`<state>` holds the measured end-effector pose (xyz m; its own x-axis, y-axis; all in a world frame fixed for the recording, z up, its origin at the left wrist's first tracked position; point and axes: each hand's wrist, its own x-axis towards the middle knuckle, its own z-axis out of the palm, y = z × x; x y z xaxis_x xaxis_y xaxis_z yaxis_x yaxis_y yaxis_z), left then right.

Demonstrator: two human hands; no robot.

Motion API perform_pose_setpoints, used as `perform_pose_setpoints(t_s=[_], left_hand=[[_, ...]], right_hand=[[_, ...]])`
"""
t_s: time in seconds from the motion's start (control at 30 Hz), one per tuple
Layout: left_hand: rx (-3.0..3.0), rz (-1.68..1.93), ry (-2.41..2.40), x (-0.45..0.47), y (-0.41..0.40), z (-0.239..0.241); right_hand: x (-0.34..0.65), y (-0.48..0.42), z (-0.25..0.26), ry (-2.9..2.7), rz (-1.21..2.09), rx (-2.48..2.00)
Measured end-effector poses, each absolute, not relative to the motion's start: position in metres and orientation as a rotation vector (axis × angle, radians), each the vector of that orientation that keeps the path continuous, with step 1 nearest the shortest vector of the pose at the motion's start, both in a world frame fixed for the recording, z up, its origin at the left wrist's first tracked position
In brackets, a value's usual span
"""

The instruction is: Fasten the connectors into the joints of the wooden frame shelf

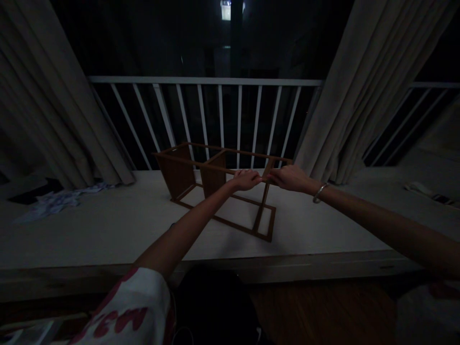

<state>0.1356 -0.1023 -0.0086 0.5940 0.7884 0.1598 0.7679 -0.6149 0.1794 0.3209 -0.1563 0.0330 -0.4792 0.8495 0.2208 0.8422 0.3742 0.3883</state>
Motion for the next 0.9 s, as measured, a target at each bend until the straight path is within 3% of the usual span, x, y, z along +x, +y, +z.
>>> perform_pose_setpoints(t_s=[0.17,0.3,0.43,0.7,0.9], left_hand=[[2.730,0.337,1.323,0.135,-0.105,-0.005],[2.745,0.336,1.314,0.136,-0.101,-0.007],[2.733,0.342,1.292,0.136,-0.098,-0.011],[2.625,0.491,1.278,0.137,-0.112,-0.007],[2.577,0.858,1.340,0.138,-0.135,-0.008]], right_hand=[[0.326,-0.150,0.031,2.622,0.766,1.536],[0.344,-0.149,0.047,2.673,0.934,1.982],[0.356,-0.165,0.059,2.649,0.977,1.993],[0.335,-0.214,-0.003,2.914,0.334,1.788],[0.318,-0.244,-0.075,3.077,-0.316,1.836]])
